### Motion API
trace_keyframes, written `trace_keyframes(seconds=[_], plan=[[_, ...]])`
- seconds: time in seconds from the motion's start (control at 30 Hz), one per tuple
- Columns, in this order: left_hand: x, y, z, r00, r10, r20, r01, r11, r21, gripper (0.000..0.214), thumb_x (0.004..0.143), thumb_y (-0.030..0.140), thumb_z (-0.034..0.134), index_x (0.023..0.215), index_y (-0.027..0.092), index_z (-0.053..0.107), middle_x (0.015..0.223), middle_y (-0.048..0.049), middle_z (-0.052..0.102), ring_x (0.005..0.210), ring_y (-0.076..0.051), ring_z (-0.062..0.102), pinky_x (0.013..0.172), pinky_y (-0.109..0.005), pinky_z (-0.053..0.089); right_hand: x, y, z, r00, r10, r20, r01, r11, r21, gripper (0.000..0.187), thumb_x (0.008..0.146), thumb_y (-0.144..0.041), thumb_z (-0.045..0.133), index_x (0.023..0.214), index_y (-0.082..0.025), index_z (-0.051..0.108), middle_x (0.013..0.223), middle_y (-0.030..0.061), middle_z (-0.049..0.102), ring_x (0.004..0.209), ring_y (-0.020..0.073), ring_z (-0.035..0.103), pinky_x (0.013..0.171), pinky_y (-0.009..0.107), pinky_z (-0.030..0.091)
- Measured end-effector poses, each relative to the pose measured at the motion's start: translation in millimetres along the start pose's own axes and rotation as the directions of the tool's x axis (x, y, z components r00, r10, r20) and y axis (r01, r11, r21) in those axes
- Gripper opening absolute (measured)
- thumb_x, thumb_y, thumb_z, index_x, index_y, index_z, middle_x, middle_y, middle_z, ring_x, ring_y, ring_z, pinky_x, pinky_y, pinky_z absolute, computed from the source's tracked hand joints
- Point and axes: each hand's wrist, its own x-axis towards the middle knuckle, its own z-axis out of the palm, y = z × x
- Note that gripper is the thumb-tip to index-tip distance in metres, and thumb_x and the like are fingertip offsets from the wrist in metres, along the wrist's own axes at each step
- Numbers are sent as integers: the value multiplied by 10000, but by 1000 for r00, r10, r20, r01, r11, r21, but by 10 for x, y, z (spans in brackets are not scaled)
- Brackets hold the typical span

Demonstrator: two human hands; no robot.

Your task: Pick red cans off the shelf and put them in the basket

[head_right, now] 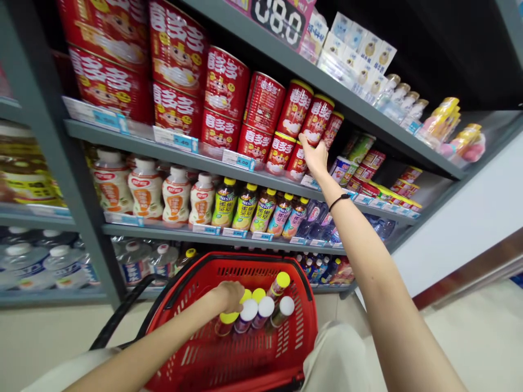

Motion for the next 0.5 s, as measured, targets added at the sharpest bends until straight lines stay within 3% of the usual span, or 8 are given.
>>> trace_keyframes(seconds=[0.2,0.33,0.5], plan=[[-102,51,-89,994,-51,100,43,996,77,458,873,351,758,1245,88,793,1173,-286,759,1129,-406,753,968,-455,622,206,-25,-28,996,-43,-83,49,996,74,580,754,-583,833,1085,-133,677,1150,140,734,1138,289,702,1089,503,513],[-136,63,-133,993,-52,108,43,996,77,456,877,349,754,1263,108,790,1220,-269,752,1156,-406,743,984,-453,615,280,-28,-44,994,-67,-83,81,981,174,549,755,-563,840,1068,-144,671,1115,112,746,1149,269,698,1035,444,562],[-123,66,-87,994,-40,100,34,998,58,453,850,320,762,1234,83,798,1180,-279,760,1120,-414,755,959,-456,618,157,11,-38,992,-51,-114,94,908,408,581,804,-569,787,1145,-115,663,1140,118,753,1102,237,730,957,369,598]])
